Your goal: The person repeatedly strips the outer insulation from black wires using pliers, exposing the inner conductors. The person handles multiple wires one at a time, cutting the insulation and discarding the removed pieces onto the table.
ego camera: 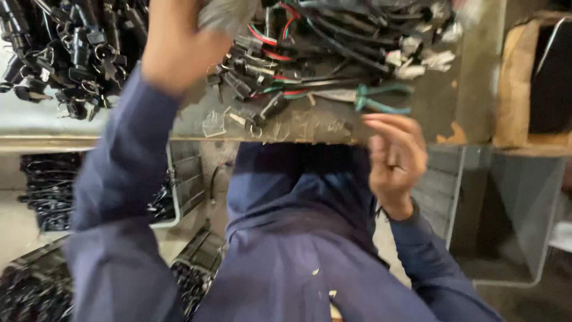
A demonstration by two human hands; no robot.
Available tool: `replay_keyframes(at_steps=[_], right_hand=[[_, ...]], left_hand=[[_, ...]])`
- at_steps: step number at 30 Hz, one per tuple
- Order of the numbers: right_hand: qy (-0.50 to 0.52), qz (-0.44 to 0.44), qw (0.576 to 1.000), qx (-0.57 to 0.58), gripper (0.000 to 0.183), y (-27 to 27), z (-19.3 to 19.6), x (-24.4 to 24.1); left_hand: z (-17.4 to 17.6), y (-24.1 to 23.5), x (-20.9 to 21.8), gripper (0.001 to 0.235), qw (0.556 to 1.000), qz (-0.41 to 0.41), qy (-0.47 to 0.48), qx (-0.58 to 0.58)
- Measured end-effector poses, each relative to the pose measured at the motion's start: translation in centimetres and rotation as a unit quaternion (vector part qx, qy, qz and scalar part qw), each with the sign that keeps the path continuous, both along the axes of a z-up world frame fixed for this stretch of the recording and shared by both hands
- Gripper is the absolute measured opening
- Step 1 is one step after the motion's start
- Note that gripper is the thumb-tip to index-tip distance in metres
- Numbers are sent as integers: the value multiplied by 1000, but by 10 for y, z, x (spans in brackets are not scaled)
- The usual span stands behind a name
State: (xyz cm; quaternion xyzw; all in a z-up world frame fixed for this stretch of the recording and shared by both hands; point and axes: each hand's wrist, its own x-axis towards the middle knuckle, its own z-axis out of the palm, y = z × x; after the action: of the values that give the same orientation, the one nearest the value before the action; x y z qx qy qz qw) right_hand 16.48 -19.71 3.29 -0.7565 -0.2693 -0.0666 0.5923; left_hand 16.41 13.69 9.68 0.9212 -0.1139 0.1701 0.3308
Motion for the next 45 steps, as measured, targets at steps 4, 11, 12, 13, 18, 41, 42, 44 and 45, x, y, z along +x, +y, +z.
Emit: replay_keyframes(at_steps=[4,11,12,13,18,41,42,44,45], right_hand=[[414,207,831,308,65,25,41,3],[433,204,667,571,38,-12,48,52],[418,212,692,550,35,-13,42,46],[401,219,715,529,33,-14,37,38],[246,193,896,315,31,-31,16,25],[258,264,929,-13,24,-17,-12,2],[280,240,929,-39,19,-18,-12,3],[302,250,920,-21,20,-20,-10,8],[312,255,915,-12,22,-20,-9,11]], left_hand=[[-8,-80,-72,35,979,-122,62,-147],[-97,-174,-108,22,841,-57,271,-464],[-97,-177,-107,24,896,-45,211,-388],[-93,-177,-107,25,940,-31,148,-306],[-76,-176,-110,29,960,-82,4,-268],[-108,-162,-111,27,853,-20,274,-444],[-109,-158,-108,31,830,-37,302,-468],[-112,-151,-104,42,769,-73,318,-550],[-113,-148,-102,48,729,-92,305,-606]])
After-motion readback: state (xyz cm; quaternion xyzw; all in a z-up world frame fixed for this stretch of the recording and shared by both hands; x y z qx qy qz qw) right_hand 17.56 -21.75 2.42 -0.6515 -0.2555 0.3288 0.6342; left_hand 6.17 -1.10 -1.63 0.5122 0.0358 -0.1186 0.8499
